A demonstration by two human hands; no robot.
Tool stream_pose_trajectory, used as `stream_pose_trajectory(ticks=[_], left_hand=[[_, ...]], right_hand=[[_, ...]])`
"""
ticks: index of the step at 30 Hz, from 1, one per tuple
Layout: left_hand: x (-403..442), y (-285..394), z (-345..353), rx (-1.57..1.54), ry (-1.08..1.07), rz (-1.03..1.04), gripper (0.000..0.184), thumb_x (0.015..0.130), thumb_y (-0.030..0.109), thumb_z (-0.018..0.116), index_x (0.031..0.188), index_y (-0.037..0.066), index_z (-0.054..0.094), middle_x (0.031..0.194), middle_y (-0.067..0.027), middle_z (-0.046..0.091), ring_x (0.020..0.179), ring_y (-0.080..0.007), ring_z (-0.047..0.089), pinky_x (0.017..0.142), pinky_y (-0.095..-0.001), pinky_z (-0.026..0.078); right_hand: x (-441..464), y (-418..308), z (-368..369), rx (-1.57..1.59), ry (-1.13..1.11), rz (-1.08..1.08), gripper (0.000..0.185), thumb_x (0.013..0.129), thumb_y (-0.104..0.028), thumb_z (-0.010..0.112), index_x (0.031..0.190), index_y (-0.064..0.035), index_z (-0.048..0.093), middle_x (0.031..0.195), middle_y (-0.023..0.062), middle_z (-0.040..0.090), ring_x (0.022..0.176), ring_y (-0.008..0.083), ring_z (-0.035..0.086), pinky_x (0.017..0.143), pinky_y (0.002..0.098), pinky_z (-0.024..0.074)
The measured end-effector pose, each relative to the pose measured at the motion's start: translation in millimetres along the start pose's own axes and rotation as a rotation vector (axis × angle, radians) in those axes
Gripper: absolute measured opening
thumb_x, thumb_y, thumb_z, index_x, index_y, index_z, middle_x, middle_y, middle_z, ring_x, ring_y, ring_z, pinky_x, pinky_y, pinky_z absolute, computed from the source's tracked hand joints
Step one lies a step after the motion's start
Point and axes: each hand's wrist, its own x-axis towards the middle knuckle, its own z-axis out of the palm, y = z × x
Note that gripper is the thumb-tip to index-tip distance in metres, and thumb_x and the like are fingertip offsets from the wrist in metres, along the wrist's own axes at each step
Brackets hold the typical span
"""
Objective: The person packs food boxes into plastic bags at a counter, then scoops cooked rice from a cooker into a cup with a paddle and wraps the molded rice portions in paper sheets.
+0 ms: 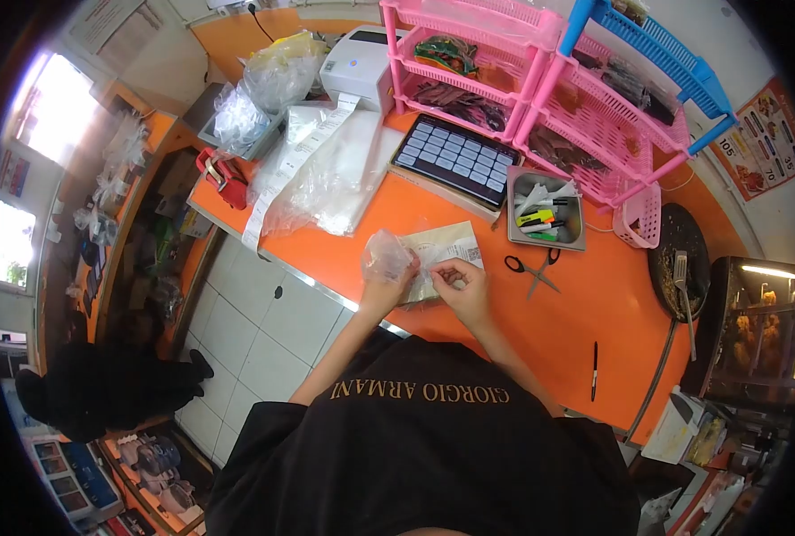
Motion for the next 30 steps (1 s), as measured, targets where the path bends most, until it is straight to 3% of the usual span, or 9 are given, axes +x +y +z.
stream_pose_trajectory(ticks=[6, 8, 12, 17, 19, 30], left_hand=[[-1.0, 5.8, -1.7, -0.046, -0.03, -0.068, 0.029, 0.083, 0.027, 0.069, 0.099, 0.004, 0.061, 0.089, -0.0099, 0.065, 0.085, -0.023, 0.062, 0.081, -0.0364, 0.046], [0.3, -1.9, -0.8, -0.021, -0.02, -0.002, 0.015, 0.087, 0.016, 0.065, 0.097, 0.006, 0.058, 0.087, -0.0025, 0.059, 0.081, -0.0124, 0.056, 0.071, -0.0286, 0.046], [2.0, 0.3, -1.9, 0.126, -0.023, 0.027, 0.015, 0.087, 0.016, 0.065, 0.096, 0.006, 0.059, 0.087, -0.0026, 0.06, 0.081, -0.0122, 0.057, 0.071, -0.0286, 0.046], [-1.7, 9.4, -0.8, 0.008, -0.008, -0.06, 0.015, 0.086, 0.017, 0.066, 0.095, 0.006, 0.06, 0.086, -0.0023, 0.06, 0.08, -0.0122, 0.056, 0.07, -0.0288, 0.046], [-0.9, 7.7, -0.9, -0.004, -0.016, -0.026, 0.015, 0.086, 0.017, 0.066, 0.095, 0.006, 0.06, 0.087, -0.0022, 0.06, 0.08, -0.0124, 0.056, 0.071, -0.0288, 0.046], [-2.2, 11.2, -1.0, -0.073, -0.031, -0.059, 0.019, 0.085, 0.014, 0.067, 0.099, 0.006, 0.057, 0.091, -0.0028, 0.059, 0.084, -0.0132, 0.057, 0.072, -0.0291, 0.047]], right_hand=[[-0.2, -0.7, 2.7, -0.012, 0.018, -0.017, 0.007, 0.078, -0.001, 0.067, 0.084, 0.0, 0.068, 0.074, 0.0022, 0.067, 0.066, 0.0053, 0.06, 0.062, 0.0206, 0.0483], [1.1, -2.7, 2.9, -0.017, 0.024, -0.015, 0.007, 0.077, -0.001, 0.067, 0.084, -0.0001, 0.068, 0.074, 0.0022, 0.067, 0.065, 0.0053, 0.06, 0.062, 0.0206, 0.0484], [0.7, -6.0, 2.4, -0.059, 0.023, -0.011, 0.008, 0.077, -0.002, 0.068, 0.085, -0.0003, 0.068, 0.073, 0.0031, 0.067, 0.065, 0.0058, 0.06, 0.062, 0.0207, 0.0486], [2.5, -4.0, 3.3, -0.131, 0.016, -0.064, 0.01, 0.075, -0.002, 0.069, 0.085, -0.0008, 0.069, 0.074, 0.0054, 0.068, 0.065, 0.0082, 0.062, 0.062, 0.022, 0.0493], [4.4, -5.4, 3.4, -0.17, 0.024, -0.109, 0.01, 0.074, -0.007, 0.07, 0.082, -0.0032, 0.069, 0.074, 0.0082, 0.069, 0.062, 0.0141, 0.066, 0.059, 0.0249, 0.0512], [7.3, -10.1, -4.2, -0.198, -0.058, -0.024, 0.01, 0.075, -0.007, 0.07, 0.085, -0.003, 0.07, 0.074, 0.0073, 0.069, 0.062, 0.0121, 0.064, 0.059, 0.024, 0.0505]])
